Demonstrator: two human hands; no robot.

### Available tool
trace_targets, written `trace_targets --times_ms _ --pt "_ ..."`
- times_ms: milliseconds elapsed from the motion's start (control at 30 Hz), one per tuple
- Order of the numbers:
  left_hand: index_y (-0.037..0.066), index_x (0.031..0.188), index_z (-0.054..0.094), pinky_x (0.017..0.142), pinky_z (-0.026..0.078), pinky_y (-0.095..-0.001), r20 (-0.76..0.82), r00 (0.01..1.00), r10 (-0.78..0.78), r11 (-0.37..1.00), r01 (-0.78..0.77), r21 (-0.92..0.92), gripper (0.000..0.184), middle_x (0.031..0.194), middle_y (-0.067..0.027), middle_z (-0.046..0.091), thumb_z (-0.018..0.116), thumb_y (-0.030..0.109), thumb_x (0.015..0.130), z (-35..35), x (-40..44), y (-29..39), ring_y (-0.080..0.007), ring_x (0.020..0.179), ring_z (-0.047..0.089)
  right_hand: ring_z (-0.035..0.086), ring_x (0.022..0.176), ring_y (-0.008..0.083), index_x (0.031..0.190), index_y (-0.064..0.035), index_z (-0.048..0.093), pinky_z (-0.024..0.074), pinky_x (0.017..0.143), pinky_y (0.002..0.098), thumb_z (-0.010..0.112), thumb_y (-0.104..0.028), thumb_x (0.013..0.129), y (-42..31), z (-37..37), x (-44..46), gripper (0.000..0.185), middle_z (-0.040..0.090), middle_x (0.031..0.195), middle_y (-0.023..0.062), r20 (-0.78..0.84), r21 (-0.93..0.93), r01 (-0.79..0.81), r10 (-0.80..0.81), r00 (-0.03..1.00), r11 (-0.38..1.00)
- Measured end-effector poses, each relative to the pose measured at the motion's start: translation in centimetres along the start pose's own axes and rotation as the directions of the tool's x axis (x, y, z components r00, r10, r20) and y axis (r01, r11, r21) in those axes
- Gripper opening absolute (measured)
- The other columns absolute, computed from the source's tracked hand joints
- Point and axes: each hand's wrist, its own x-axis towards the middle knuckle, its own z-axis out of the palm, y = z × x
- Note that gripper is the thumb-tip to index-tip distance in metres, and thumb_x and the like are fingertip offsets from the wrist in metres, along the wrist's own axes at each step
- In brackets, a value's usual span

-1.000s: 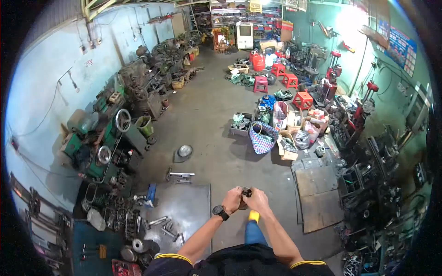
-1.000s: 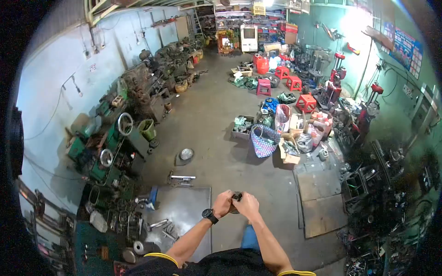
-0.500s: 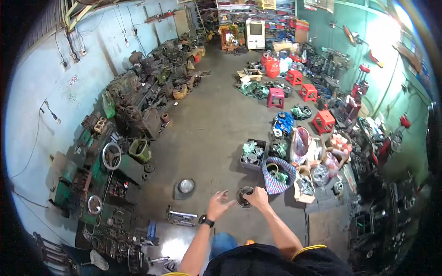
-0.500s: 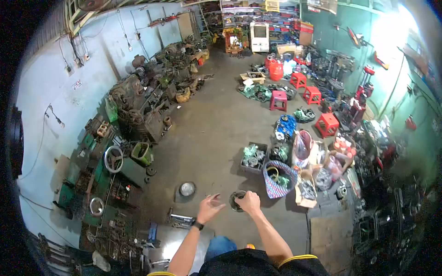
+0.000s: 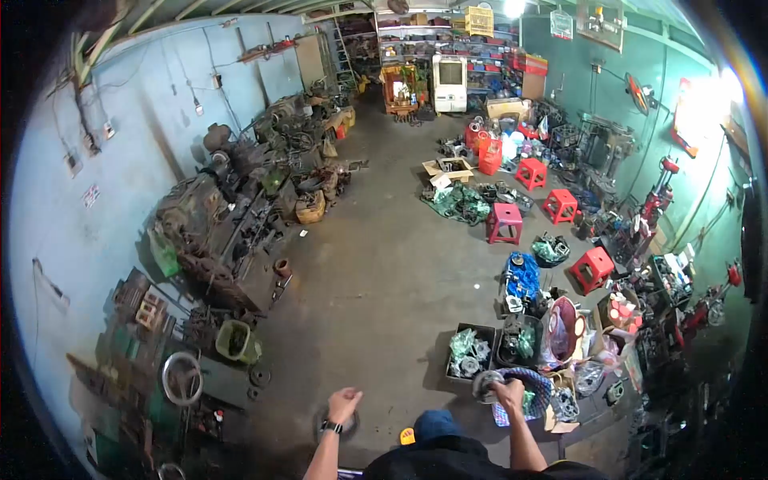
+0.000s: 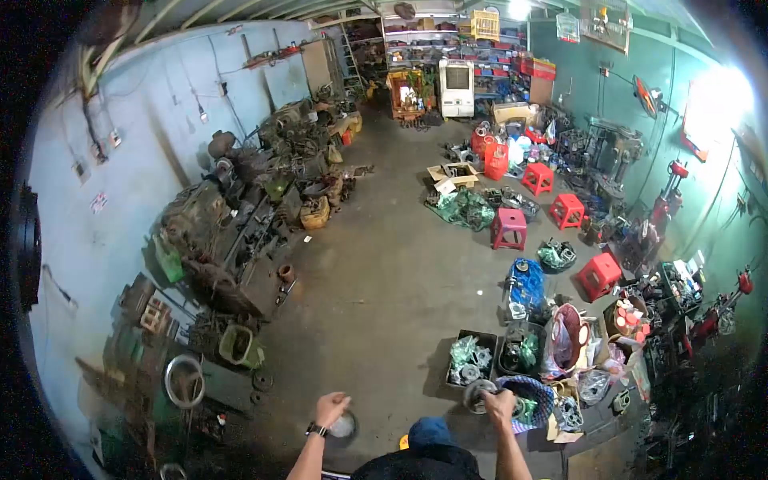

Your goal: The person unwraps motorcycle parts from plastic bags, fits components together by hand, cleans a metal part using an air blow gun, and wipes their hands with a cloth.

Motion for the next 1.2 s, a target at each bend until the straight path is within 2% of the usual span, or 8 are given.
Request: trace_targets --times_ms 333,567,667,700,867,1033,1133,1200 --pt "0.002 0.102 0.063 0.07 0.052 -0.0279 0.267 0.952 0.151 0.986 -0.125 -0.112 0.035 0.091 -0.0087 0.068 0.066 0.03 0.081 5.0 33.2 12.7 -0.015 0.08 0.065 0.065 0.064 0.0348 0.065 0.0123 0.06 0.0484 0.062 0.0409 0.07 -0.031 0.06 -8.7 11.4 19.8 0.044 0.061 0.061 0.0254 -0.169 0.004 -0.269 0.266 0.949 0.963" --pt "0.003 0.102 0.062 0.067 0.055 -0.036 0.274 0.844 -0.462 0.759 0.536 -0.37 0.027 0.088 -0.0083 0.064 0.065 0.021 0.082 0.5 48.4 5.8 -0.0209 0.076 0.065 0.064 0.064 0.0355 0.069 0.0125 0.061 0.0481 0.06 0.0417 0.071 -0.03 0.059 -23.7 18.1 35.2 0.045 0.06 0.065 0.0282 -0.09 0.007 -0.199 0.199 0.976 0.98" --pt "0.001 0.096 0.061 0.067 0.054 -0.0433 0.276 0.684 -0.675 0.512 0.704 -0.493 0.025 0.089 -0.0134 0.063 0.059 0.024 0.086 1.7 52.8 -5.7 -0.0267 0.072 0.063 0.065 0.066 0.0349 0.07 0.0124 0.061 0.048 0.061 0.0413 0.071 -0.031 0.059 -30.0 21.0 43.5 0.046 0.06 0.066 0.0288 0.016 0.112 -0.186 0.185 0.983 0.976" --pt "0.0 0.096 0.061 0.066 0.054 -0.0443 0.332 0.581 -0.743 0.402 0.784 -0.474 0.025 0.089 -0.0151 0.063 0.057 0.023 0.087 2.2 54.0 -9.2 -0.0288 0.072 0.063 0.062 0.051 0.0202 0.066 0.0077 0.066 0.0485 0.052 0.0323 0.067 -0.026 0.063 -31.4 22.7 46.1 0.034 0.062 0.055 0.0142 -0.028 0.041 -0.128 0.129 0.991 0.991" --pt "0.001 0.088 0.062 0.061 0.052 -0.0417 0.278 0.259 -0.925 0.154 0.925 -0.348 0.021 0.083 -0.0175 0.062 0.055 0.021 0.087 1.8 61.4 -4.4 -0.0292 0.069 0.062 0.063 0.056 0.0228 0.072 0.0068 0.068 0.0494 0.057 0.033 0.066 -0.026 0.063 -40.4 28.7 57.6 0.034 0.062 0.059 0.0165 -0.027 0.157 -0.126 0.132 0.991 0.98" --pt "0.001 0.083 0.062 0.058 0.052 -0.0395 0.287 0.362 -0.887 0.273 0.912 -0.307 0.021 0.079 -0.0172 0.062 0.055 0.021 0.085 3.5 81.2 1.9 -0.0277 0.066 0.062 0.058 0.047 0.0152 0.065 0.006 0.067 0.0474 0.049 0.0293 0.07 -0.022 0.066 -48.0 34.0 67.7 0.028 0.06 0.053 0.0104 0.033 0.298 -0.217 0.217 0.976 0.93" --pt "0.001 0.083 0.063 0.056 0.052 -0.037 0.352 0.729 -0.587 0.793 0.606 0.065 0.02 0.069 -0.0126 0.062 0.056 0.02 0.081 5.9 95.0 8.7 -0.0263 0.059 0.061 0.062 0.052 0.0185 0.074 0.0061 0.068 0.0502 0.055 0.0309 0.069 -0.025 0.065 -52.8 34.5 73.1 0.033 0.063 0.058 0.0145 0.026 0.289 -0.286 0.292 0.956 0.913" --pt "0.002 0.079 0.06 0.053 0.048 -0.0364 0.366 0.758 -0.539 0.842 0.497 0.209 0.015 0.07 -0.0113 0.061 0.06 0.018 0.08 7.6 103.1 17.3 -0.0221 0.063 0.061 0.062 0.052 0.0186 0.074 0.0066 0.068 0.0501 0.055 0.0311 0.068 -0.024 0.065 -55.6 34.4 76.4 0.032 0.063 0.058 0.014 0.055 0.328 -0.32 0.32 0.946 0.889"
